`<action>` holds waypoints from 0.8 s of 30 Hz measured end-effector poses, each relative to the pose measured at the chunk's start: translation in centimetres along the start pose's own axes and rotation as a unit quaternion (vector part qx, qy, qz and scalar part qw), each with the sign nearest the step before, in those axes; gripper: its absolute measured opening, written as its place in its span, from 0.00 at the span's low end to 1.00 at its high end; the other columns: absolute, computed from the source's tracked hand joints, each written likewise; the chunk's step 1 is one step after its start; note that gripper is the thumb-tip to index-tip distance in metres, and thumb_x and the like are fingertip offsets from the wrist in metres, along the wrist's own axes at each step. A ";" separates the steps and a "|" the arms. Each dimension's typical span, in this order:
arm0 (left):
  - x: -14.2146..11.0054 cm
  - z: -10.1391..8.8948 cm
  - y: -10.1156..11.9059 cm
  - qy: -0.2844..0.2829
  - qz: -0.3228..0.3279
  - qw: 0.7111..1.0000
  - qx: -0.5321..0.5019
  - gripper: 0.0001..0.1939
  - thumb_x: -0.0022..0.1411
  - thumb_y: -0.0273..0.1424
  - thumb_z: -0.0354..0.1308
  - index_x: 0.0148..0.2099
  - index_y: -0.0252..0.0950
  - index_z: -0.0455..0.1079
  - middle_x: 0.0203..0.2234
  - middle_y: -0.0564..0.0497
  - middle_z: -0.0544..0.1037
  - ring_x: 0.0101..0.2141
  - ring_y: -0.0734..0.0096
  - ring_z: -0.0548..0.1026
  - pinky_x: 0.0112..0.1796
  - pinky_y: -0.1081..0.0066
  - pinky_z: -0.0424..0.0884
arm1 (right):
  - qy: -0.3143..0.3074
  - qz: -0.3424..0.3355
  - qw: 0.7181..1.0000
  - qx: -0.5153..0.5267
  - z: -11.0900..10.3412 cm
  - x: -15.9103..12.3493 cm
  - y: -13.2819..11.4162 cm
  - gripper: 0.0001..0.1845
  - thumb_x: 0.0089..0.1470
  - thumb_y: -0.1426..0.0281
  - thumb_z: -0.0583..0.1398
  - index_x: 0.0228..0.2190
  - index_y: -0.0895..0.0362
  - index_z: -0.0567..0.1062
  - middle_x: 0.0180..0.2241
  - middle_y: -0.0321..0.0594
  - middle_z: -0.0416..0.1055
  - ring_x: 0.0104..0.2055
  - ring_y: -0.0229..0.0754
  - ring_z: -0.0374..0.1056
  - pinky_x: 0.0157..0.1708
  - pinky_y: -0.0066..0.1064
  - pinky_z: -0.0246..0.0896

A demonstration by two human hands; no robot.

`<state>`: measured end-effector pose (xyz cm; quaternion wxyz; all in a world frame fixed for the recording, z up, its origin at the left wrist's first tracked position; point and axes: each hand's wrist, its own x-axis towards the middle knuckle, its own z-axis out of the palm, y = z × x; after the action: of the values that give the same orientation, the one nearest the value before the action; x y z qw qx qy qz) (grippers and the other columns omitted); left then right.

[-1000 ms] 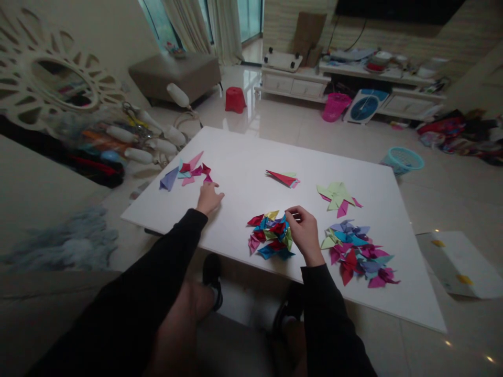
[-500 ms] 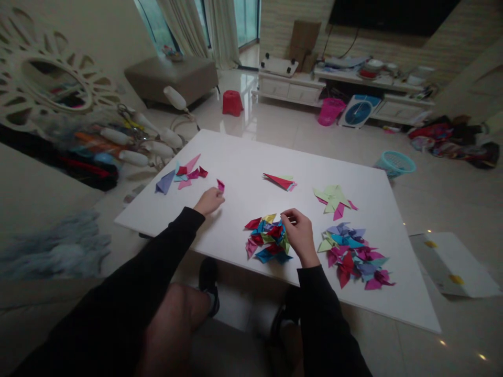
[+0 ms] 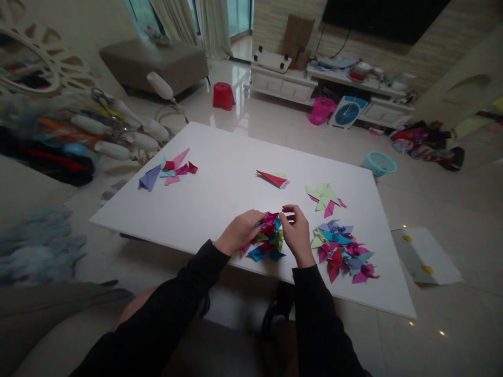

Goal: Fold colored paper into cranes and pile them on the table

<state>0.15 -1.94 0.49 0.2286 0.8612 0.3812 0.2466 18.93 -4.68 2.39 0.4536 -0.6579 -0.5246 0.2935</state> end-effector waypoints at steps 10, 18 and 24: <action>0.6 -1.2 -1.0 -0.038 0.043 0.995 0.077 0.09 0.67 0.20 0.51 0.45 0.37 0.68 0.38 0.47 0.75 0.41 0.63 0.73 0.43 0.67 0.71 | -0.062 -0.168 0.982 -0.064 0.3 -0.4 -0.6 0.11 0.56 0.72 0.60 0.41 0.52 0.79 0.46 0.46 0.72 0.51 0.49 0.69 0.46 0.41 0.69; 0.2 -0.8 -1.1 -0.031 0.055 0.996 0.060 0.09 0.65 0.20 0.52 0.44 0.36 0.68 0.38 0.46 0.76 0.42 0.62 0.73 0.44 0.66 0.71 | -0.092 -0.165 0.976 -0.104 1.2 -0.9 0.7 0.06 0.55 0.74 0.60 0.33 0.53 0.78 0.41 0.43 0.71 0.45 0.48 0.70 0.48 0.43 0.69; 0.2 -1.0 -0.5 -0.032 0.045 0.998 0.040 0.10 0.65 0.20 0.52 0.45 0.36 0.69 0.39 0.46 0.76 0.43 0.62 0.74 0.45 0.65 0.71 | -0.076 -0.124 0.985 -0.089 1.4 -1.7 0.8 0.10 0.54 0.72 0.60 0.40 0.53 0.75 0.42 0.42 0.71 0.41 0.44 0.71 0.40 0.37 0.71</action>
<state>-0.67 -1.27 1.02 0.1946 0.8935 0.3441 0.2131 17.56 -5.96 0.91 0.3850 -0.6010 -0.6593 0.2364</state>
